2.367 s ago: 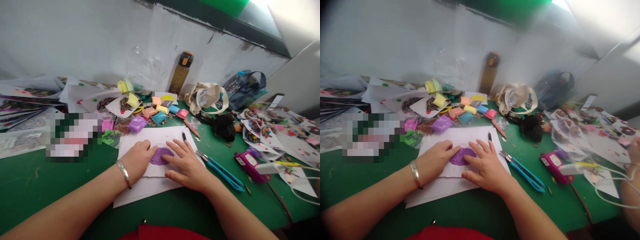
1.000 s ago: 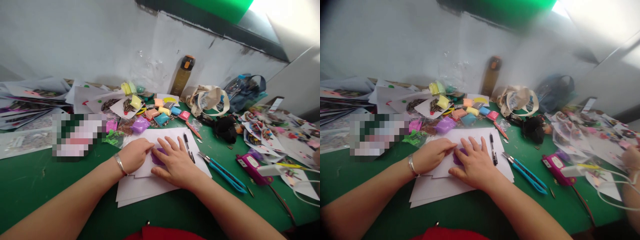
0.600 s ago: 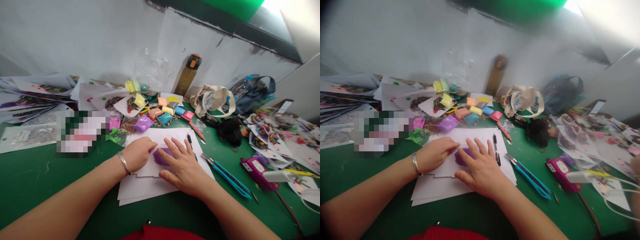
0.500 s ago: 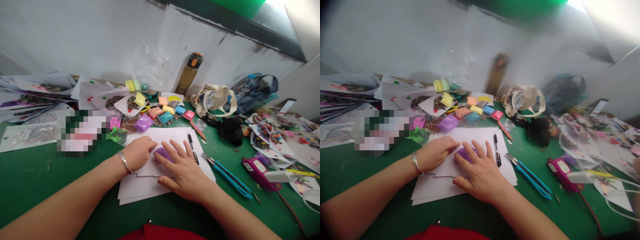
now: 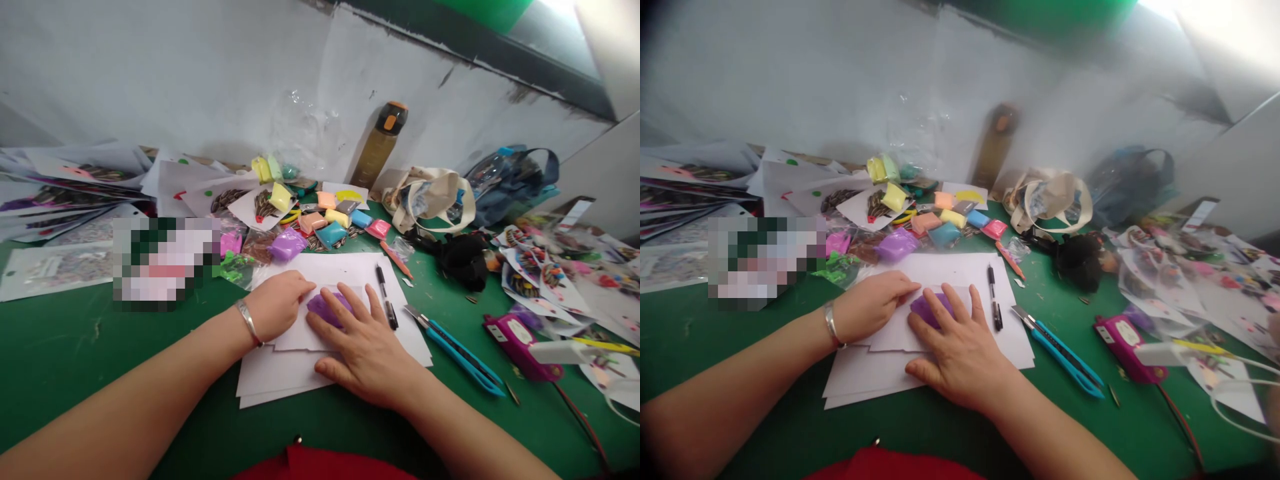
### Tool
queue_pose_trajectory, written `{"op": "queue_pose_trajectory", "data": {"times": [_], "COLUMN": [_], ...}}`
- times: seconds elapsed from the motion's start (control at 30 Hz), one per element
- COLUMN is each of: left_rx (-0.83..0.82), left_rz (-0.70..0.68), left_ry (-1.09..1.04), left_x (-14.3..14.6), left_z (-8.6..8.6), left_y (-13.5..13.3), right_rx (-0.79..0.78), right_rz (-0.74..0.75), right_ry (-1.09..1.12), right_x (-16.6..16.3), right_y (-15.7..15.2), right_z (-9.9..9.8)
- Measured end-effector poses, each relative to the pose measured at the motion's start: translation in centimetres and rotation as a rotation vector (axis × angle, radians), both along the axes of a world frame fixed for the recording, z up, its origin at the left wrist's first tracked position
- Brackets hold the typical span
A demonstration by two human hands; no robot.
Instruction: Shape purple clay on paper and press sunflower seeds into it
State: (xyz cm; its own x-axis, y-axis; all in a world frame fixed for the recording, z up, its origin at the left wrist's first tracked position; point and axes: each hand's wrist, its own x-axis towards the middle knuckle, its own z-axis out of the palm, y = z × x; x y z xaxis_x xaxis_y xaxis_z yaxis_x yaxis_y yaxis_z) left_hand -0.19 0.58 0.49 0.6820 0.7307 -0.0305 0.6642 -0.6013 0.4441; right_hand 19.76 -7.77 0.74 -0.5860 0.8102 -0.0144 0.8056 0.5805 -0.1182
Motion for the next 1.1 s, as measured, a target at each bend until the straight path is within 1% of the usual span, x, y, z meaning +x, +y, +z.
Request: {"op": "queue_pose_trajectory", "data": {"times": [0.17, 0.33, 0.47, 0.67, 0.83, 0.93, 1.1], "left_rx": [0.016, 0.01, -0.005, -0.016, -0.013, -0.02, -0.03], "left_rz": [0.007, 0.0, -0.008, 0.001, -0.008, 0.001, -0.01], "left_ry": [0.006, -0.006, -0.015, -0.026, -0.026, -0.015, -0.007], "left_x": [0.0, 0.0, 0.0, 0.1, 0.0, 0.1, 0.2], "left_z": [0.0, -0.1, -0.1, -0.3, -0.5, -0.4, -0.3], "left_y": [0.0, 0.0, 0.0, -0.1, -0.1, -0.1, -0.1], "right_rx": [-0.009, -0.046, -0.013, -0.027, 0.035, 0.022, 0.023], "right_rz": [-0.026, -0.025, -0.04, -0.032, -0.067, -0.057, -0.134], "right_ry": [-0.017, -0.009, -0.023, -0.018, -0.009, -0.016, -0.018], "right_x": [0.2, 0.6, 0.9, 1.1, 1.0, 1.0, 0.9], "right_y": [0.3, 0.3, 0.3, 0.5, 0.5, 0.6, 0.8], "right_z": [-0.4, -0.3, -0.4, -0.7, -0.8, -0.8, -0.7]}}
